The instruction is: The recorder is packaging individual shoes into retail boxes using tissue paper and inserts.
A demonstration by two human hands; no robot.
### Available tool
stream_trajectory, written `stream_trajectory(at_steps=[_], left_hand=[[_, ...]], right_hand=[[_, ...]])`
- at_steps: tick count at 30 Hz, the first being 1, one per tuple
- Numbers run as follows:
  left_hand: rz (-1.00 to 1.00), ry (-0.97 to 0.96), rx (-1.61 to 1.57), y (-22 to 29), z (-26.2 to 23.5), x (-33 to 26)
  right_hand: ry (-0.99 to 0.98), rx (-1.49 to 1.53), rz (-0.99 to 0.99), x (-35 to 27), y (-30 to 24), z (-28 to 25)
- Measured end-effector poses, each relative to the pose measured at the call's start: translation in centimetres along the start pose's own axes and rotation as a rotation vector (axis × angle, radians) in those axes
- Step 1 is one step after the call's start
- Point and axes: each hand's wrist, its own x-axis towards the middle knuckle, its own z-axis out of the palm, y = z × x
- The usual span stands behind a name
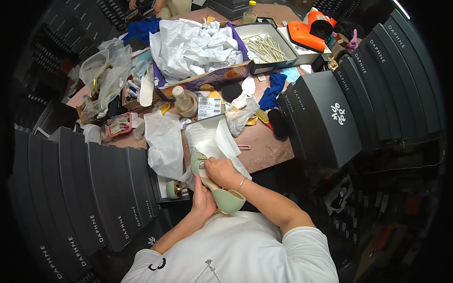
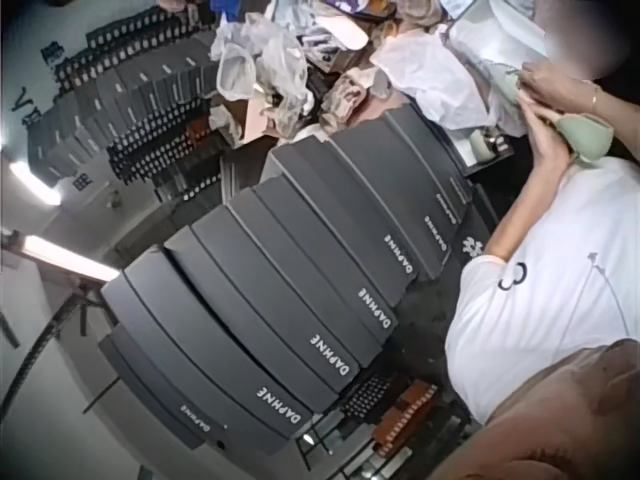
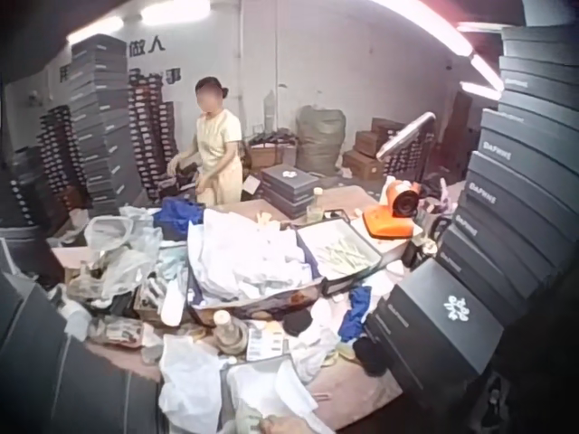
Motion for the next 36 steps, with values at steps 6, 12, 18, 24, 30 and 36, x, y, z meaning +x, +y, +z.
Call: stream_trajectory(at_steps=[6, 12, 18, 24, 30, 36], left_hand=[[-0.064, -0.019, 0.033, -0.1, 1.1, 0.0], [-0.087, -0.014, 0.098, 1.2, 1.0, 0.3], [-0.055, -0.025, -0.035, -0.2, 0.0, 0.4], [-0.125, 0.005, -0.037, 0.6, 0.4, -0.9], [-0.012, -0.043, -0.072, 1.7, -3.4, 1.3], [-0.037, -0.116, 0.181, 6.6, -8.5, 1.9]], right_hand=[[-0.044, -0.075, -0.007, -1.3, 1.4, -1.4], [0.105, 0.159, 0.056, -1.3, 0.8, -3.0], [0.185, 0.09, 0.012, 0.3, -0.6, -1.7], [0.208, 0.085, -0.095, 1.0, -1.4, -0.3], [0.154, 0.785, 0.2, -1.2, -1.7, -3.7], [0.263, 0.393, 0.189, 1.9, 4.9, -5.7]])
